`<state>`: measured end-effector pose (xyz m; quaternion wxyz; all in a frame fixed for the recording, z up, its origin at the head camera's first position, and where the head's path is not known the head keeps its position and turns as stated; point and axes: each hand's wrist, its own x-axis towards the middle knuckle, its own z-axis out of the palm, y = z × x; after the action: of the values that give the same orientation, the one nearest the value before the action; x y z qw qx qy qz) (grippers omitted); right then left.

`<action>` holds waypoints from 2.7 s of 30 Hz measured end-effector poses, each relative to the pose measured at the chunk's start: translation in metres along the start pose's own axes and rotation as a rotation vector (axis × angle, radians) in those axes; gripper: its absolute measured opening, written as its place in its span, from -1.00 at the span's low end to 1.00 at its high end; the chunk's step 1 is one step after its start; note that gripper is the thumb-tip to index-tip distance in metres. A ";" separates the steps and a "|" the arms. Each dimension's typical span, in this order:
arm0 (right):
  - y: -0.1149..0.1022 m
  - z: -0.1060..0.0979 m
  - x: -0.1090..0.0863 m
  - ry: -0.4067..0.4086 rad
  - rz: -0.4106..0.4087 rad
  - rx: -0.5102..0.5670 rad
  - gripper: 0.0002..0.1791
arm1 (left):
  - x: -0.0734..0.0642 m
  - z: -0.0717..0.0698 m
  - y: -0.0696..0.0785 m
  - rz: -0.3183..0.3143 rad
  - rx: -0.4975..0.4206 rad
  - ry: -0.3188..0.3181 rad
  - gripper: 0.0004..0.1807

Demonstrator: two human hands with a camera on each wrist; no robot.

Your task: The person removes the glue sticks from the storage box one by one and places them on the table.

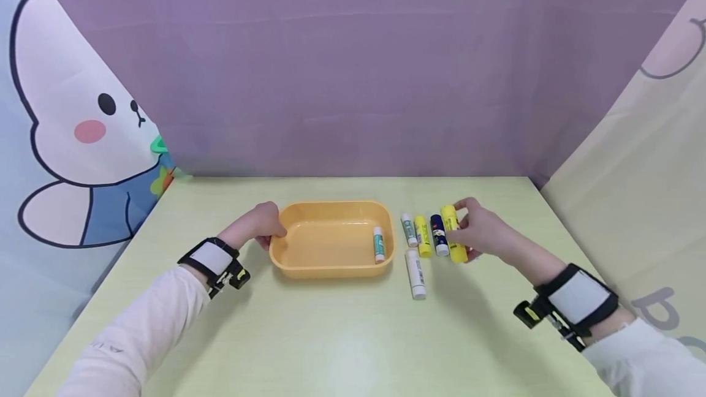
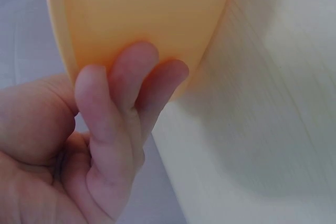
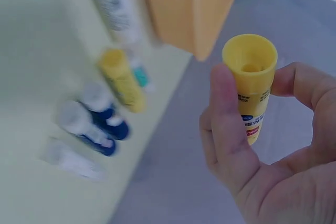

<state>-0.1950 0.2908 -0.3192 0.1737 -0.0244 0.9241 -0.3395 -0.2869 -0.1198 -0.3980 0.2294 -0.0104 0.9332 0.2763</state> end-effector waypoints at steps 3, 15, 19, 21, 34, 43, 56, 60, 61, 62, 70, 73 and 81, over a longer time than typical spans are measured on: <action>0.018 0.010 -0.003 -0.007 0.030 0.041 -0.18 | 0.001 0.000 0.000 0.000 0.004 -0.004 -0.72; 0.052 0.045 -0.004 -0.027 0.089 0.038 -0.30 | -0.002 -0.002 0.002 0.012 0.018 -0.011 -0.79; 0.055 0.056 -0.001 -0.044 0.115 0.053 -0.33 | -0.003 -0.002 0.002 0.017 0.009 -0.016 -0.76; 0.057 0.061 0.001 -0.049 0.128 0.052 -0.33 | -0.003 -0.003 0.002 0.020 0.005 -0.017 -0.76; 0.059 0.078 0.016 -0.050 0.098 0.025 -0.35 | -0.004 -0.005 0.004 0.012 0.014 -0.014 -0.80; 0.061 0.085 0.022 -0.051 0.105 0.016 -0.36 | -0.005 -0.005 0.004 0.018 0.020 -0.019 -0.79; 0.058 0.089 0.021 -0.024 0.096 0.000 -0.40 | -0.004 -0.003 0.003 0.015 0.006 -0.012 -0.78; 0.054 0.089 0.019 -0.015 0.073 -0.020 -0.40 | -0.003 -0.002 0.003 0.010 -0.002 -0.013 -0.77; 0.054 0.089 0.019 -0.014 0.071 -0.022 -0.41 | -0.003 -0.002 0.002 0.011 -0.002 -0.013 -0.77; 0.054 0.089 0.018 -0.015 0.069 -0.025 -0.41 | -0.003 -0.002 0.002 0.011 -0.001 -0.013 -0.78; 0.054 0.090 0.019 -0.019 0.078 -0.029 -0.41 | -0.004 -0.003 0.002 0.020 0.005 -0.016 -0.77; 0.054 0.090 0.018 -0.025 0.079 -0.032 -0.43 | -0.003 -0.003 0.002 0.019 0.004 -0.018 -0.78; 0.055 0.089 0.019 -0.036 0.095 -0.045 -0.44 | -0.003 -0.002 0.002 0.018 0.003 -0.017 -0.78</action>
<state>-0.1790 0.2745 -0.4232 0.2057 0.0093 0.9283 -0.3098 -0.2859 -0.1200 -0.3942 0.2351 0.0008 0.9316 0.2773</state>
